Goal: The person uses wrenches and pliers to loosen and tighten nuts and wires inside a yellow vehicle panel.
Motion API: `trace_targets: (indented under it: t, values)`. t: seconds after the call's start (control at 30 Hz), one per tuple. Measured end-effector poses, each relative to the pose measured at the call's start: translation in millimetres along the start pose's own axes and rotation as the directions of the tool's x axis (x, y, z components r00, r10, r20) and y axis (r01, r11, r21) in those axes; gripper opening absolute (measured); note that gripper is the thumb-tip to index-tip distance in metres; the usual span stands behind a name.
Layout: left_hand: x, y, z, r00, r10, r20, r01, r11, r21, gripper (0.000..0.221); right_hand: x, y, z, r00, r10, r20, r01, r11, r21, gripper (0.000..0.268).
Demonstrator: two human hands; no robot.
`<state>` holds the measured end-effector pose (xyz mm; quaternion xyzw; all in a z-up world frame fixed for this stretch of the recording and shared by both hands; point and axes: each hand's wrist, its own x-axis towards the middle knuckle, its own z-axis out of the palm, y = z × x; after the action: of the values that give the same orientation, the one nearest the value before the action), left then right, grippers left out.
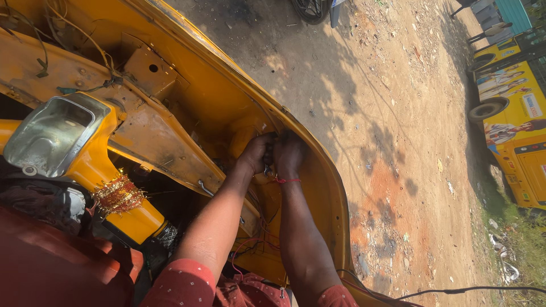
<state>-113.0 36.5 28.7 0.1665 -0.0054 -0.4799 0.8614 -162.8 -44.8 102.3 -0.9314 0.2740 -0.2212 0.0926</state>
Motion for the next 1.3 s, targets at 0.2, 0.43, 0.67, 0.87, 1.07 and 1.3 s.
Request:
trace_targets:
  t: [0.2,0.43,0.67,0.87,1.07,1.3]
  values:
    - [-10,2,7,0.999,-0.018,-0.034,0.02,0.999,0.033,0.05,6,-8,-13,0.998,0.049,0.047,-0.048,0.999,-0.024,0.04]
    - [16,-14,-21,0.998,-0.044,-0.034,0.04,0.994,-0.099,0.015,20,11,25,0.988,0.088,0.126,-0.062,0.977,-0.203,0.032]
    - [6,-10,-7,1.0,-0.004,-0.002,0.004,0.999,0.031,0.036,5,10,8,0.991,-0.131,-0.016,0.129,0.988,-0.088,0.034]
    - [-8,0,7,0.998,-0.032,-0.054,0.036,0.997,0.069,0.044,19,-2,-3,0.99,0.124,0.072,-0.11,0.978,-0.18,0.04]
    - [1,-5,-5,0.999,-0.021,0.045,0.024,0.997,-0.078,0.016,18,-5,9,0.965,0.072,0.251,0.028,0.926,-0.375,0.029]
    - [-6,0,-4,0.998,-0.044,0.033,0.045,0.999,-0.01,0.008,6,-17,-17,0.992,0.016,0.125,0.003,0.989,-0.149,0.03]
